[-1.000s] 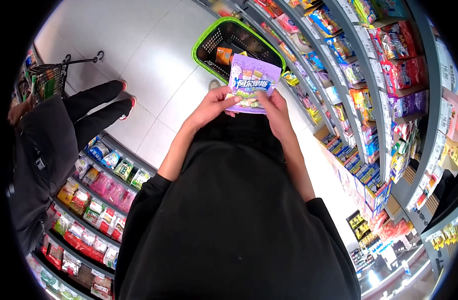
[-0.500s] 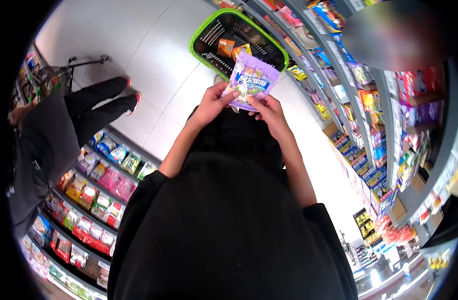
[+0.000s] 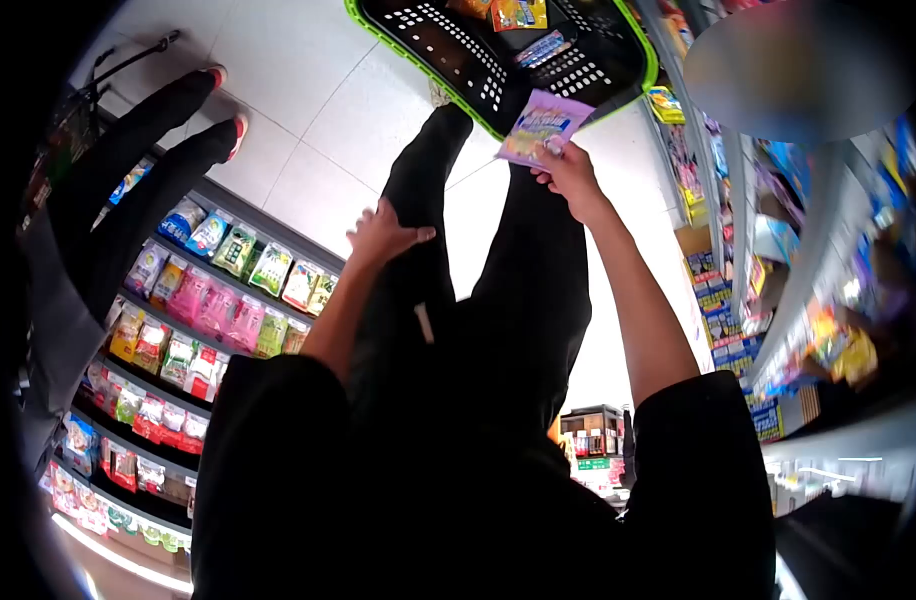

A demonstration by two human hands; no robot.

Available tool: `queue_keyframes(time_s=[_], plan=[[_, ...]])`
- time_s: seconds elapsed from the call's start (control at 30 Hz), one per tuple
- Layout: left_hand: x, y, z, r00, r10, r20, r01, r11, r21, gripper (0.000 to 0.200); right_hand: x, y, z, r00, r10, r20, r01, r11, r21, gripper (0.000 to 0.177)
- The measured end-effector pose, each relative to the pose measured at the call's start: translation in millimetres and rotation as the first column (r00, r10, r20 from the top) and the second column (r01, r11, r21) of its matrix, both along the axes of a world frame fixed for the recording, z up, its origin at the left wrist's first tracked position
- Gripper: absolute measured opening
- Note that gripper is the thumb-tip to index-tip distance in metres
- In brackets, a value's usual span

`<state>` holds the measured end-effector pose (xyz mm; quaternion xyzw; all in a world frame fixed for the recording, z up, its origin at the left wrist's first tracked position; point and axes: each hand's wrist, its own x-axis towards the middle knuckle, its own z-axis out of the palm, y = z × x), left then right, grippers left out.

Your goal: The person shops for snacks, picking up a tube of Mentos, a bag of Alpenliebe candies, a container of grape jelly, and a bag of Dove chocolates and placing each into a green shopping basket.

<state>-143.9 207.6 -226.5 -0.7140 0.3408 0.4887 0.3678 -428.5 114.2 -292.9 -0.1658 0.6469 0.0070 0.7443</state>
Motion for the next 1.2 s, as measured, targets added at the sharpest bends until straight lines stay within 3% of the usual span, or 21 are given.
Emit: queue_keyframes(time_s=[0.07,0.1,0.13,0.17,0.23,0.3,0.37,0.43,0.47,0.5,0.57,0.63,0.7,0.77,0.8,0.83,1.0,1.1,1.17,1.2], plan=[[-1,9,-25,0.992,0.104,0.078,-0.112,0.987,0.115,0.103,5,-19,-47,0.994,-0.05,-0.093,0.057,0.996,0.07,0.022],[-1,8,-36,0.972,0.201,0.122,-0.216,0.968,0.124,0.097,5,-25,-77,0.992,-0.089,-0.086,0.094,0.994,0.053,0.022],[-8,6,-53,0.964,0.191,0.187,-0.214,0.971,0.109,0.092,4,-29,-107,0.989,-0.122,-0.083,0.126,0.991,0.052,0.022],[-16,1,-63,0.952,0.172,0.253,-0.205,0.973,0.109,0.086,0,-26,-138,0.984,-0.157,-0.084,0.163,0.985,0.065,0.022],[-28,3,-85,0.952,0.08,0.294,-0.093,0.995,0.031,0.081,-13,-27,-208,0.998,-0.051,0.045,0.05,0.998,0.039,0.022],[-34,14,-101,0.943,-0.003,0.332,0.007,1.0,-0.009,0.068,6,-37,-255,0.98,-0.178,-0.086,0.183,0.982,0.053,0.021],[-33,28,-105,0.953,-0.014,0.303,0.032,0.998,-0.055,0.068,20,-46,-298,0.967,-0.233,-0.1,0.238,0.971,0.035,0.018],[-31,36,-110,0.958,0.003,0.287,0.031,0.993,-0.113,0.068,27,-40,-359,0.883,-0.468,0.043,0.466,0.883,0.054,0.012],[-31,36,-113,0.957,-0.024,0.29,0.055,0.993,-0.1,0.066,37,-47,-359,0.896,-0.435,-0.087,0.443,0.889,0.113,0.014],[-31,29,-114,0.952,-0.022,0.304,0.038,0.998,-0.048,0.07,22,-26,-417,0.921,-0.389,0.019,0.377,0.904,0.203,0.012],[-27,29,-117,0.954,-0.011,0.3,0.043,0.994,-0.102,0.07,33,-26,-401,0.983,-0.153,-0.102,0.178,0.932,0.315,0.02],[-24,28,-119,0.957,-0.041,0.288,0.083,0.987,-0.136,0.07,52,0,-398,0.969,0.003,-0.248,0.014,0.998,0.068,0.023],[-19,29,-120,0.959,-0.041,0.282,0.09,0.983,-0.161,0.068,60,12,-389,0.911,0.325,-0.255,-0.368,0.918,-0.145,0.025],[-19,28,-119,0.966,-0.017,0.257,0.063,0.983,-0.173,0.064,69,24,-384,0.914,0.257,-0.316,-0.318,0.934,-0.161,0.019],[-22,23,-117,0.962,-0.017,0.273,0.068,0.982,-0.177,0.064,72,22,-373,0.885,0.306,-0.35,-0.395,0.892,-0.219,0.017],[-25,22,-115,0.96,-0.014,0.279,0.063,0.984,-0.169,0.064,70,22,-358,0.963,0.157,-0.219,-0.181,0.979,-0.093,0.014],[-26,12,-108,0.958,0.032,0.284,0.016,0.986,-0.164,0.065,60,5,-258,0.997,0.061,-0.039,-0.061,0.998,-0.007,0.01],[-26,4,-97,0.955,0.075,0.287,-0.019,0.981,-0.193,0.066,52,0,-187,0.999,-0.019,-0.049,0.017,0.998,-0.056,0.01],[-23,-6,-91,0.96,0.173,0.22,-0.133,0.973,-0.186,0.066,37,2,-131,0.995,-0.081,-0.066,0.083,0.996,0.026,0.01],[-15,-8,-87,0.966,0.193,0.17,-0.161,0.969,-0.186,0.065,33,10,-107,0.995,-0.092,-0.024,0.088,0.987,-0.134,0.008]])
